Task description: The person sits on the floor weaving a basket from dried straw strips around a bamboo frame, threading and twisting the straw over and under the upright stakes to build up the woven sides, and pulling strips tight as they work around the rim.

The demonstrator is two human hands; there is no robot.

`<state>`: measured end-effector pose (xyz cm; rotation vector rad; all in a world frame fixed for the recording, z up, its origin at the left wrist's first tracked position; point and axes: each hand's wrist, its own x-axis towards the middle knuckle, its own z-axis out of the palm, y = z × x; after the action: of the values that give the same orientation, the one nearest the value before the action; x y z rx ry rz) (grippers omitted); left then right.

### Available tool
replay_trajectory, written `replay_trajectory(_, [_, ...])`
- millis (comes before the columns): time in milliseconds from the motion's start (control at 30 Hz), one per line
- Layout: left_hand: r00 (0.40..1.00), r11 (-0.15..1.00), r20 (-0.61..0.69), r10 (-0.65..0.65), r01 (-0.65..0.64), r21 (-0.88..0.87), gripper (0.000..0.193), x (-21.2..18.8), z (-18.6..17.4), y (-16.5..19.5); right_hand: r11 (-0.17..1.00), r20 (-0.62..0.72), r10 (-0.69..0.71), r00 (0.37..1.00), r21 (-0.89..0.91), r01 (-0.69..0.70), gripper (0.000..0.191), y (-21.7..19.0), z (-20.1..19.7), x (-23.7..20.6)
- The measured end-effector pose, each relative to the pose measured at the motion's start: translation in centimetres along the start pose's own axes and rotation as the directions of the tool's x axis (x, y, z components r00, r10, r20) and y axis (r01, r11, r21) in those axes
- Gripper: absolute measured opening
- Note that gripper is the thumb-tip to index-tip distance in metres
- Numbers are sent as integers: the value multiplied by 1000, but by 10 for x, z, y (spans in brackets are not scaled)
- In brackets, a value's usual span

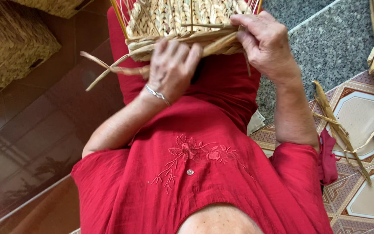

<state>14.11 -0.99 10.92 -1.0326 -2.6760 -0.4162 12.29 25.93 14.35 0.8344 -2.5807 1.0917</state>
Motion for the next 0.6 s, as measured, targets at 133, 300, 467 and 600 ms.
replay_trajectory(133, [981,994,-195,8,14,110,30,15,-21,-20,996,-6,-61,998,-62,60,26,-5,2,2])
replay_trajectory(300, [938,984,-343,55,7,180,42,37,-4,-3,991,-85,120,989,-54,-125,11,4,19,-1])
replay_trajectory(467, [993,963,-107,55,-81,-258,34,40,37,4,994,-77,111,991,29,-109,9,11,19,-11])
replay_trajectory(600, [994,970,83,-75,92,-225,16,107,80,-11,992,-68,125,990,40,-123,13,10,17,-13])
